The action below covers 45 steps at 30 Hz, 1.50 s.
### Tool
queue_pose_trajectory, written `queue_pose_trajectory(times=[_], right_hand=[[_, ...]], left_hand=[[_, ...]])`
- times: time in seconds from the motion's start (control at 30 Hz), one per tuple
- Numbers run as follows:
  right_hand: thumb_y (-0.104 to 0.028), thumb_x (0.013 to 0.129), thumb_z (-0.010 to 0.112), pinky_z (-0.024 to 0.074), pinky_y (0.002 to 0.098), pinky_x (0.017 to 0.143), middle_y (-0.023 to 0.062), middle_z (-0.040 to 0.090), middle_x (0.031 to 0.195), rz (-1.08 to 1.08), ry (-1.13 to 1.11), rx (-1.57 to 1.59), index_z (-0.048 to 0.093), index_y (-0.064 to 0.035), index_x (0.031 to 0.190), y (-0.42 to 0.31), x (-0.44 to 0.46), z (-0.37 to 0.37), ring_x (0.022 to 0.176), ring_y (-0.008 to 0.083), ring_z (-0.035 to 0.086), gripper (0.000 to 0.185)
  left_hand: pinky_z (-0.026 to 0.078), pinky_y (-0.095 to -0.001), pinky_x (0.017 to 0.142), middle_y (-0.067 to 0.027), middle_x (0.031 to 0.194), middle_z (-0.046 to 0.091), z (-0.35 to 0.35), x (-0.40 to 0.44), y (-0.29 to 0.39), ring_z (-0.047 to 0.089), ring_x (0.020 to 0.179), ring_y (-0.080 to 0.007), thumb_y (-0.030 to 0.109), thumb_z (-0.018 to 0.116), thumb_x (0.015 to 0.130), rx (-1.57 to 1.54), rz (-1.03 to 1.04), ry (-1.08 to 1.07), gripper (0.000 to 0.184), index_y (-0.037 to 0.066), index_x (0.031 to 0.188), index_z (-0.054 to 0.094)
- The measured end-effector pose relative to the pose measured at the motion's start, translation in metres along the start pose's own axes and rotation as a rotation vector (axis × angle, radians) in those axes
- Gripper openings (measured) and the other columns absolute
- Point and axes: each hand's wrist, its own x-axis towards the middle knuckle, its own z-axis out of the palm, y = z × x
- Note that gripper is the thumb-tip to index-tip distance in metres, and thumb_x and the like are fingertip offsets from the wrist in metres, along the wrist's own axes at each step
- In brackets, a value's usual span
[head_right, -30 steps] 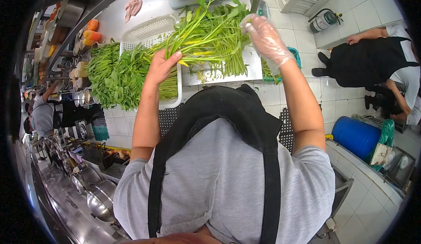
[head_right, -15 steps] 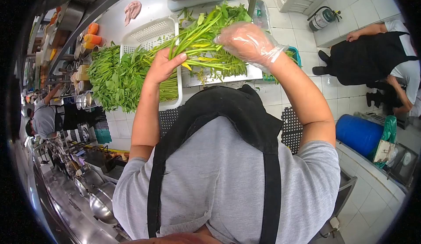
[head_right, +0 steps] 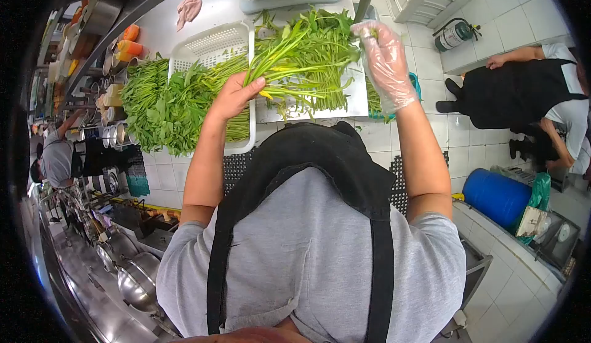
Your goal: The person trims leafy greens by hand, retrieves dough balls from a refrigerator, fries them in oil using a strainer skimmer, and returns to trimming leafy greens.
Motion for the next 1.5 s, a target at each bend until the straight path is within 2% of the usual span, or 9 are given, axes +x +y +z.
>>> queue_pose_trajectory(times=[0.17, 0.23, 0.3, 0.37, 0.43, 0.67, 1.3, 1.43, 1.5], right_hand=[[-0.017, 0.110, 0.067, 0.0555, 0.0321, 0.078, 0.0055, 0.074, 0.089, -0.128, 0.104, -0.086, 0.070, -0.0059, 0.121, -0.069, 0.017, -0.006, 0.083, 0.0132, 0.070, 0.016], [-0.010, 0.102, 0.073, 0.0568, 0.0354, 0.077, 0.0082, 0.074, 0.093, -0.008, -0.022, -0.163, 0.072, -0.0074, 0.120, -0.079, 0.023, -0.012, 0.083, 0.0195, 0.073, 0.019], [-0.001, 0.093, 0.076, 0.0593, 0.0384, 0.081, 0.0105, 0.075, 0.101, -0.570, -0.308, -0.283, 0.072, -0.0058, 0.121, -0.062, 0.036, -0.010, 0.090, 0.0267, 0.074, 0.029], [-0.001, 0.085, 0.078, 0.0597, 0.0434, 0.081, 0.0108, 0.075, 0.105, -0.714, -0.253, -0.405, 0.074, -0.0097, 0.121, -0.056, 0.033, -0.003, 0.092, 0.0357, 0.073, 0.037], [-0.005, 0.083, 0.080, 0.0592, 0.0463, 0.081, 0.0091, 0.074, 0.104, -0.531, -0.503, -0.652, 0.076, -0.0126, 0.121, -0.053, 0.033, -0.001, 0.094, 0.0365, 0.072, 0.039], [-0.014, 0.086, 0.082, 0.0583, 0.0480, 0.086, 0.0116, 0.071, 0.108, -0.463, -0.622, -0.459, 0.076, -0.0095, 0.116, -0.031, 0.029, 0.011, 0.099, 0.0373, 0.071, 0.032], [-0.011, 0.100, 0.069, 0.0557, 0.0424, 0.093, 0.0157, 0.069, 0.106, -0.308, -0.565, -0.165, 0.074, -0.0009, 0.113, 0.004, 0.004, 0.028, 0.103, 0.0363, 0.070, 0.017], [-0.021, 0.105, 0.066, 0.0552, 0.0402, 0.088, 0.0143, 0.074, 0.107, -0.025, -0.166, -0.181, 0.074, -0.0026, 0.116, 0.028, 0.005, 0.024, 0.100, 0.0292, 0.072, 0.024], [-0.025, 0.110, 0.063, 0.0553, 0.0357, 0.087, 0.0074, 0.075, 0.099, 0.548, 0.008, 0.189, 0.074, -0.0058, 0.115, 0.020, 0.012, 0.013, 0.094, 0.0193, 0.070, 0.023]], left_hand=[[0.054, -0.0313, 0.093, -0.0033, 0.114, 0.077, 0.002, 0.005, 0.011, 0.064, 0.101, -0.0102, 0.028, 0.066, 0.112, -0.005, 0.027, -0.037, 0.036, -0.002, 0.132, 0.074], [0.054, -0.0315, 0.092, -0.0036, 0.112, 0.078, 0.005, 0.006, 0.018, 0.065, 0.099, -0.0099, 0.028, 0.068, 0.112, 0.024, 0.053, -0.040, 0.035, -0.002, 0.129, 0.075], [0.055, -0.0317, 0.090, -0.0040, 0.109, 0.079, 0.005, 0.007, 0.019, 0.065, 0.097, -0.0096, 0.028, 0.069, 0.111, 0.050, 0.076, -0.036, 0.035, -0.002, 0.127, 0.076], [0.055, -0.0312, 0.086, -0.0033, 0.099, 0.078, 0.002, 0.009, 0.016, 0.064, 0.091, -0.0088, 0.029, 0.071, 0.109, 0.159, 0.102, -0.026, 0.033, -0.001, 0.119, 0.078], [0.055, -0.0311, 0.084, -0.0027, 0.096, 0.076, 0.000, 0.010, 0.016, 0.062, 0.089, -0.0086, 0.030, 0.072, 0.109, 0.198, 0.121, -0.033, 0.033, -0.001, 0.117, 0.078], [0.053, -0.0312, 0.081, -0.0004, 0.091, 0.073, -0.002, 0.008, 0.012, 0.059, 0.086, -0.0085, 0.031, 0.071, 0.109, 0.214, 0.134, -0.025, 0.033, -0.001, 0.116, 0.077], [0.055, -0.0344, 0.092, -0.0040, 0.108, 0.078, -0.002, 0.015, 0.012, 0.065, 0.098, -0.0115, 0.036, 0.061, 0.115, 0.201, 0.113, -0.051, 0.041, -0.002, 0.127, 0.073], [0.057, -0.0375, 0.087, -0.0126, 0.101, 0.079, 0.007, 0.013, 0.012, 0.071, 0.091, -0.0214, 0.037, 0.060, 0.115, 0.393, 0.122, 0.007, 0.039, 0.002, 0.126, 0.073], [0.057, -0.0431, 0.080, -0.0216, 0.093, 0.074, 0.007, 0.010, 0.013, 0.072, 0.085, -0.0370, 0.037, 0.061, 0.113, 0.653, 0.164, 0.047, 0.035, 0.004, 0.119, 0.072]])
